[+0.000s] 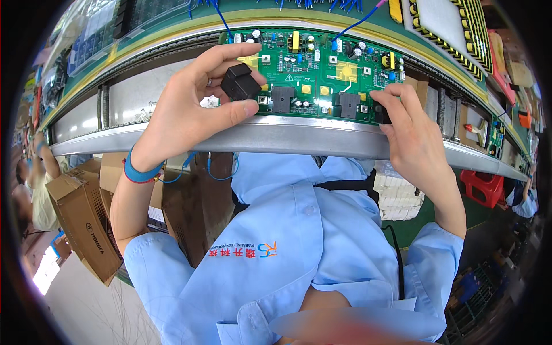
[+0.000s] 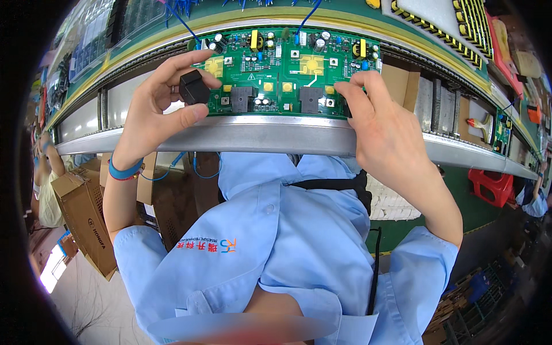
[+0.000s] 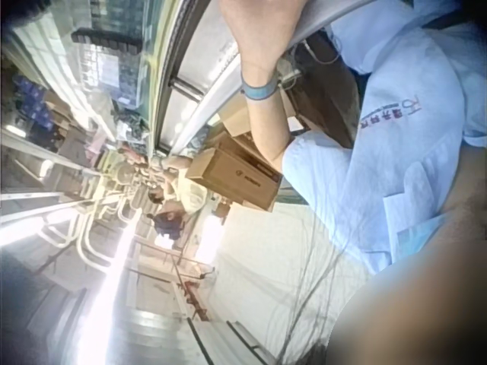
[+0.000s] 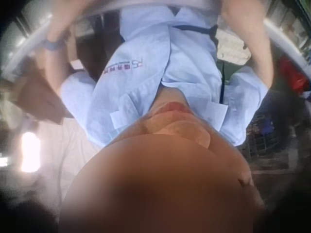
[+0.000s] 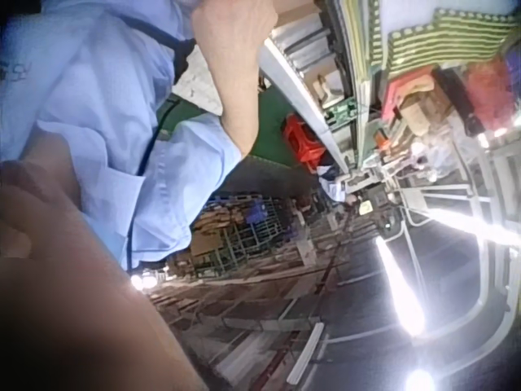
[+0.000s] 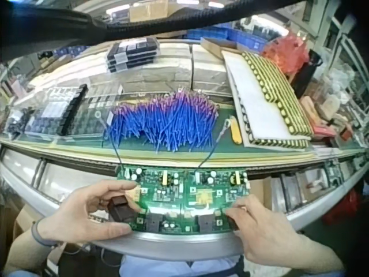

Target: Assemble electronic components onto a printed circuit board and package finished units.

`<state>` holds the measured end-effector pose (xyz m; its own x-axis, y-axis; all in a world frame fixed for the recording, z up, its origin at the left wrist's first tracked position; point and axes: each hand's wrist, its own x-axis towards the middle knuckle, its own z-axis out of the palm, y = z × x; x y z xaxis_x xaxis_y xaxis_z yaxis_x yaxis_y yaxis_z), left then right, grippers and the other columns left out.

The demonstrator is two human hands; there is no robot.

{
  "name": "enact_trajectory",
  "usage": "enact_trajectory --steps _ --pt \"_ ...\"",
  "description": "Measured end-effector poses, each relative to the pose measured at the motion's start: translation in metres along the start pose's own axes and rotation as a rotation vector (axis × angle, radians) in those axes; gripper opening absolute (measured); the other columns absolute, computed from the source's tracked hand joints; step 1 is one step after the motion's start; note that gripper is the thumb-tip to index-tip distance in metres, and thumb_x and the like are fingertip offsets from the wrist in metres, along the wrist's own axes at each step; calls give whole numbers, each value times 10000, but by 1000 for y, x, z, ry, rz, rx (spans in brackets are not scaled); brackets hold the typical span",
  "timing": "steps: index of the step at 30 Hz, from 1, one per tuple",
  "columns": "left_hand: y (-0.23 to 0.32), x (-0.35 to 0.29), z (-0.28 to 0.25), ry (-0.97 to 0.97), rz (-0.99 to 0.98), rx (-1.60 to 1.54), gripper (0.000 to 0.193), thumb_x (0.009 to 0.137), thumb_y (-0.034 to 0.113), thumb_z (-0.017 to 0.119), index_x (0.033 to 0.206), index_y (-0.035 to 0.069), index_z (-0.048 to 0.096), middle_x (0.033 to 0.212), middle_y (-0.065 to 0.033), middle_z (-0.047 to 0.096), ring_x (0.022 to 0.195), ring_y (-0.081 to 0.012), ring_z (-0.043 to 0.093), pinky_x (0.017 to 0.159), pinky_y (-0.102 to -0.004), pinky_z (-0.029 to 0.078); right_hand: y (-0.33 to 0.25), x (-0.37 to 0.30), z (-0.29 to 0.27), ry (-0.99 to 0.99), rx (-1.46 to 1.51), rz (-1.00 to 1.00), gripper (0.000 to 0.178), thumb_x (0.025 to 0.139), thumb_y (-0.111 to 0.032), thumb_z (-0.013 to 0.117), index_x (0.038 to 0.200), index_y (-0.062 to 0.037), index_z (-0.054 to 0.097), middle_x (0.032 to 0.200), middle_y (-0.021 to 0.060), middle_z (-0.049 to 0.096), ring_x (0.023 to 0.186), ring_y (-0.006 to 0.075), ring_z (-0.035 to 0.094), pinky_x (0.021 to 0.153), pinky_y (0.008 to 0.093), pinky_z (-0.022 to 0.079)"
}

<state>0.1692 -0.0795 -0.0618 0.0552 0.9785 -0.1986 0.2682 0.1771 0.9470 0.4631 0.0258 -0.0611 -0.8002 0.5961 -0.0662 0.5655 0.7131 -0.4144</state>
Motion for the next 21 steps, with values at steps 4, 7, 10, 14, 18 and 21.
enact_trajectory --steps 4,7,10,14,18,21 --pt "-8 -5 -3 39 48 97 567 781 38 692 1306 40 476 1080 -46 602 953 -113 561 859 -257 440 -1 5 3 76 -97 -82 447 718 17 635 1144 -53 522 1033 86 568 812 296 621 614 385 502" --pt "-9 -6 -6 52 118 209 509 780 33 689 1259 35 515 1074 -44 601 944 -120 572 857 -257 446 -2 6 -1 66 -112 -64 444 717 -13 653 1139 -80 534 1015 76 593 818 286 625 615 369 498" --pt "-6 -7 -7 61 116 304 449 764 22 697 1191 23 557 1063 -49 597 933 -126 575 848 -262 458 2 6 0 71 -131 -70 463 709 -34 672 1147 -101 536 1012 80 614 824 286 627 627 360 497" --pt "-9 -8 -7 103 70 343 423 729 11 718 1130 21 582 1037 -68 585 870 -151 576 818 -284 477 5 3 -3 55 -112 -66 501 706 -75 701 1177 -114 536 1062 91 619 848 295 628 642 370 501" --pt "-9 -10 -6 65 194 612 421 684 18 724 1084 35 591 1014 -86 586 870 -221 595 783 -311 468 8 13 -20 70 109 -16 500 709 -110 732 1183 -109 571 1074 66 622 679 182 571 583 284 461" --pt "-10 -5 -4 42 313 855 405 676 32 721 1063 45 601 996 -85 584 876 -250 585 771 -335 446 19 28 -24 199 265 -33 428 730 -102 728 1142 -84 613 1010 19 613 577 74 402 519 204 355"
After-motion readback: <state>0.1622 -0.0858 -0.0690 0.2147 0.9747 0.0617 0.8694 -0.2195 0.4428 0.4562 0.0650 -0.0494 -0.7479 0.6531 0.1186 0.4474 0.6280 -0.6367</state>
